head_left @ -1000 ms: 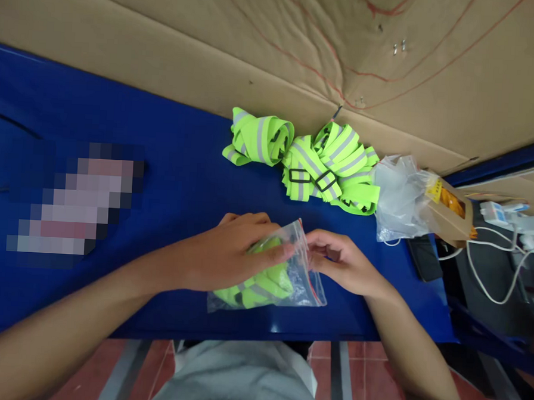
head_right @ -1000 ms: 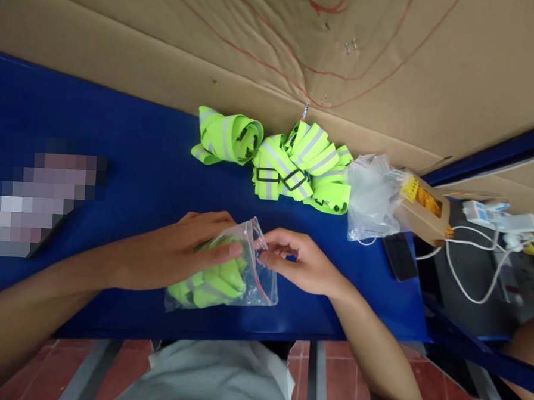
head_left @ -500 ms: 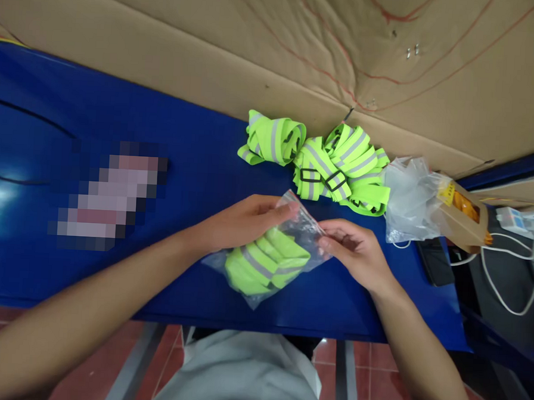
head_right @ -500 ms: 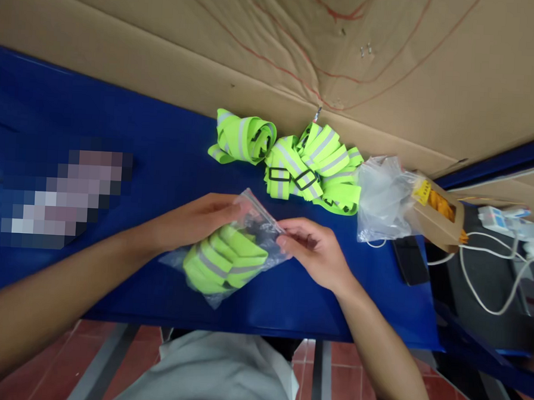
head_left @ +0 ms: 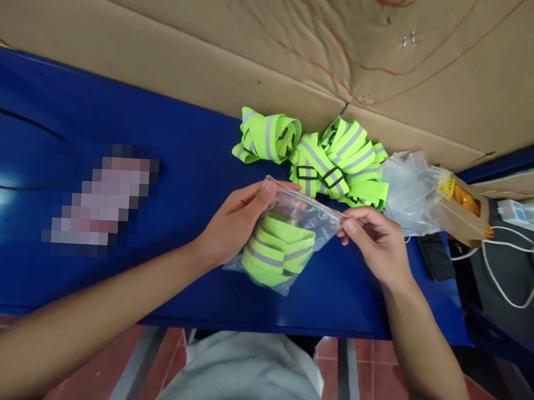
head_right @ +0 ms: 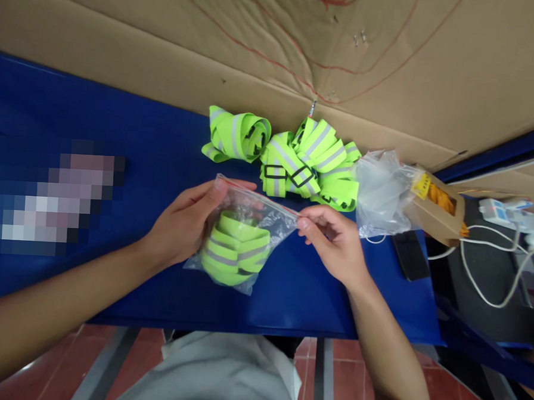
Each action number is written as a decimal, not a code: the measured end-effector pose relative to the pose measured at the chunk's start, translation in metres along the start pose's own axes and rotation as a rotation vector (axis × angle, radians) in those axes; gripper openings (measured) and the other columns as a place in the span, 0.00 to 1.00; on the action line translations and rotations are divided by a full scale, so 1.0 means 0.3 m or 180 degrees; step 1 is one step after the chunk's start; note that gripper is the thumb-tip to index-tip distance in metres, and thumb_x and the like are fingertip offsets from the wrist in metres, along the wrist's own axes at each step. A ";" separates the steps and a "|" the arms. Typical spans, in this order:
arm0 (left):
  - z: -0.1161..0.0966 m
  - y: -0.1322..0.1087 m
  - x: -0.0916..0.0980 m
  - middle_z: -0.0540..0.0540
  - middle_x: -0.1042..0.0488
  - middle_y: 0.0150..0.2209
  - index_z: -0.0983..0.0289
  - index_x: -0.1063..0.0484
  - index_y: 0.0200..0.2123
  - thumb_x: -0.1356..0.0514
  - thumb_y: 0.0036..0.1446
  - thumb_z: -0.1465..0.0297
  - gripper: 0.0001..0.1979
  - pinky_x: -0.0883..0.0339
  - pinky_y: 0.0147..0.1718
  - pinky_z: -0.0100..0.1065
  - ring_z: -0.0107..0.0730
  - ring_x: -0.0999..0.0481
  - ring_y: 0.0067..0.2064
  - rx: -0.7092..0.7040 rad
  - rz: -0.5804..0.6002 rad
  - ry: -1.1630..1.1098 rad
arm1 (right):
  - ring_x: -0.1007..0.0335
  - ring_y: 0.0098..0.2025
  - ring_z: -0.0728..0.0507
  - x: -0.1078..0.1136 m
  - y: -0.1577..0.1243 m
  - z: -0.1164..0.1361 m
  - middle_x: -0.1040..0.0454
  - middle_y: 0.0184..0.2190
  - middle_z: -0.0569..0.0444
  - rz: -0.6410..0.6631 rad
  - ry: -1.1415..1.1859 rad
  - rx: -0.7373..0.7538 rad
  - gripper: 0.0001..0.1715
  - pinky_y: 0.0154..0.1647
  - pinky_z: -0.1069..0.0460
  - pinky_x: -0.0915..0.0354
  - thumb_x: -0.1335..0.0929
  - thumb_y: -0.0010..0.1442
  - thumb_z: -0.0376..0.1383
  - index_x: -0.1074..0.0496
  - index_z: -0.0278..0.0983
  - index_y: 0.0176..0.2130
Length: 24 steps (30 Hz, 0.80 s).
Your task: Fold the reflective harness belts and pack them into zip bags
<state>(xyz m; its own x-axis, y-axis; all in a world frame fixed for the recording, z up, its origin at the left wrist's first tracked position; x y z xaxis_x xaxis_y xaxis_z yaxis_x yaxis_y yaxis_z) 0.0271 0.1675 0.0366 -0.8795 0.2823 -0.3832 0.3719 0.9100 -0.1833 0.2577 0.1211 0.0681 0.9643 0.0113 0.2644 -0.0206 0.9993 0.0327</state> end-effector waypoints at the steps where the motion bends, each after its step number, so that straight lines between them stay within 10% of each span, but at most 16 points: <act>1: 0.003 0.000 0.005 0.58 0.15 0.43 0.62 0.19 0.52 0.39 0.67 0.51 0.23 0.21 0.43 0.37 0.42 0.15 0.42 -0.0030 -0.0078 -0.0030 | 0.26 0.27 0.51 -0.002 0.000 -0.001 0.21 0.28 0.57 0.0042 0.0032 -0.0014 0.07 0.28 0.57 0.29 0.25 0.63 0.41 0.21 0.40 0.37; 24: 0.027 -0.016 -0.031 0.57 0.15 0.45 0.61 0.21 0.52 0.42 0.67 0.49 0.24 0.22 0.45 0.37 0.43 0.16 0.47 0.0065 -0.0044 0.0023 | 0.41 0.24 0.50 -0.041 0.000 -0.040 0.33 0.25 0.59 -0.0430 -0.0020 0.0039 0.15 0.26 0.52 0.42 0.28 0.64 0.47 0.30 0.40 0.34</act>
<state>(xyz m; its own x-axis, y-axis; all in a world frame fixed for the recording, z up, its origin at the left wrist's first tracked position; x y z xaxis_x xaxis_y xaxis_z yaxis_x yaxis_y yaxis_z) 0.0361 0.1581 0.0336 -0.8867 0.2719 -0.3738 0.3655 0.9075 -0.2070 0.2489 0.1214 0.0533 0.9568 -0.1238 0.2630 0.1062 0.9911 0.0802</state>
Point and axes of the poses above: each hand's wrist, its own y-axis towards the middle knuckle, its own x-axis out of the back of the hand, z = x × y, the point moved 5 cm from there along y, towards the middle knuckle
